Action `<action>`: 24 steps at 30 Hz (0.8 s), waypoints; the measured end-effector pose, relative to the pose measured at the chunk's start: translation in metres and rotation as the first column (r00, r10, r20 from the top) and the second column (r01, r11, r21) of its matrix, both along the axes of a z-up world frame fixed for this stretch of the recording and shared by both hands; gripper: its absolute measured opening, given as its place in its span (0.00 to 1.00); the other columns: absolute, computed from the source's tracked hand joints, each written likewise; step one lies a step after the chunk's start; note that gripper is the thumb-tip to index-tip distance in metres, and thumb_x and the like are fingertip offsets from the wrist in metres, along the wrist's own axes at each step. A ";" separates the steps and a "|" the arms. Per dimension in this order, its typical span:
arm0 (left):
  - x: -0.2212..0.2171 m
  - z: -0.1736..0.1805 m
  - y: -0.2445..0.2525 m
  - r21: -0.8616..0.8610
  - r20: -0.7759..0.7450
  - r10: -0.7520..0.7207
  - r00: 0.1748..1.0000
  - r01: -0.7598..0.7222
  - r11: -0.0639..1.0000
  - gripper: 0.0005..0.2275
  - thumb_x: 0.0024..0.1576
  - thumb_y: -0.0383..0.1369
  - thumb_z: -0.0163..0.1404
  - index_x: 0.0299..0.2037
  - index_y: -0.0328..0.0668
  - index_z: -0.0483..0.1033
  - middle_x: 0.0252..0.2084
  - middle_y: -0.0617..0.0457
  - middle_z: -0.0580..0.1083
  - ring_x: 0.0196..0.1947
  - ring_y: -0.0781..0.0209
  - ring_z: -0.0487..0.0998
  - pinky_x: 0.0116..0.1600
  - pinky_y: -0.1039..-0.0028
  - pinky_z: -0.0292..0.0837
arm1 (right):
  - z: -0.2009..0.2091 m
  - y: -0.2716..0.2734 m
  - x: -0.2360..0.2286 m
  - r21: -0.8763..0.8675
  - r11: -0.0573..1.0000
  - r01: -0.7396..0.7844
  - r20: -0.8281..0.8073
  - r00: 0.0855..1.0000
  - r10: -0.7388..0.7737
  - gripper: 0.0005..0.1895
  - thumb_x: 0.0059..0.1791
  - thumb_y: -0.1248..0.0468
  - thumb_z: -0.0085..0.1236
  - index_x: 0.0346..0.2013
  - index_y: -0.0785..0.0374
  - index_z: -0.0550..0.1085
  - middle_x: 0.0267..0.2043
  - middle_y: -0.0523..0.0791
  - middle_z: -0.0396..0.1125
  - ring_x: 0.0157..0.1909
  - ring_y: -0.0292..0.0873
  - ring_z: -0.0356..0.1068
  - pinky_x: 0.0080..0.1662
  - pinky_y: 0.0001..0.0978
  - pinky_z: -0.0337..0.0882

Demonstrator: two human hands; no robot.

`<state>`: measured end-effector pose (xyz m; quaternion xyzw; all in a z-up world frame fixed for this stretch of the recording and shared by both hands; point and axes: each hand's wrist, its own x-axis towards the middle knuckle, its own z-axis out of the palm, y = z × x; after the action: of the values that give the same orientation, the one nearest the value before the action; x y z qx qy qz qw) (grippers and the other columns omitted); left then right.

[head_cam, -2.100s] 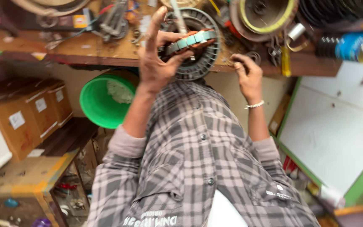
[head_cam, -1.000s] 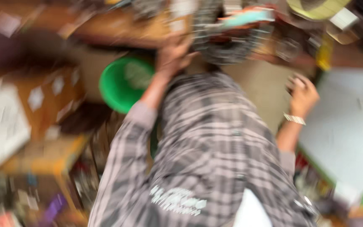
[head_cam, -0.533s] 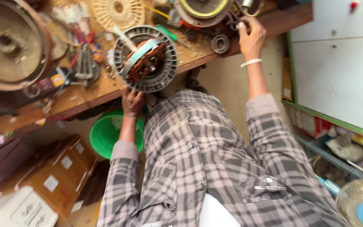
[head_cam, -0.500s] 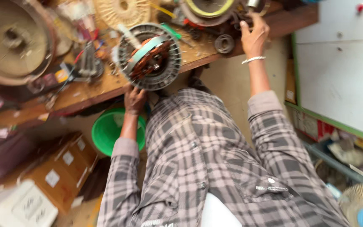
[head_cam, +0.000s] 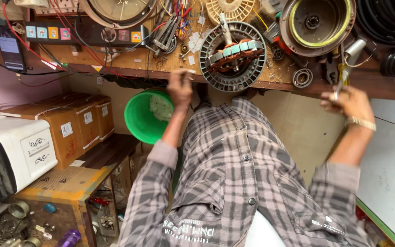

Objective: The person works on a fan motor stator, repeatedly inserting small white insulating pieces into slots between copper windings. They use shears to trim the pieces and a screwdriver to adjust the windings. The task involves handling the stator, insulating pieces, shears, and a screwdriver.

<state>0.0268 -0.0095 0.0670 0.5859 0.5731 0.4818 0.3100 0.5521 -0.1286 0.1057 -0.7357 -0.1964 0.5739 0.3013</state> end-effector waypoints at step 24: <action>0.063 0.196 0.026 -0.322 0.543 -0.053 0.838 0.267 0.908 0.05 0.60 0.24 0.58 0.43 0.29 0.82 0.46 0.48 0.82 0.37 0.71 0.81 0.36 0.82 0.77 | 0.161 0.094 -0.247 0.302 0.711 -0.635 -0.459 0.557 0.692 0.39 0.36 0.65 0.74 0.62 0.66 0.74 0.30 0.37 0.66 0.35 0.30 0.64 0.41 0.24 0.67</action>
<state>0.0897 0.0161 0.2627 0.4071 0.4983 0.4721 0.6026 0.3054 -0.0349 0.2670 -0.3967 -0.3943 0.8167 0.1421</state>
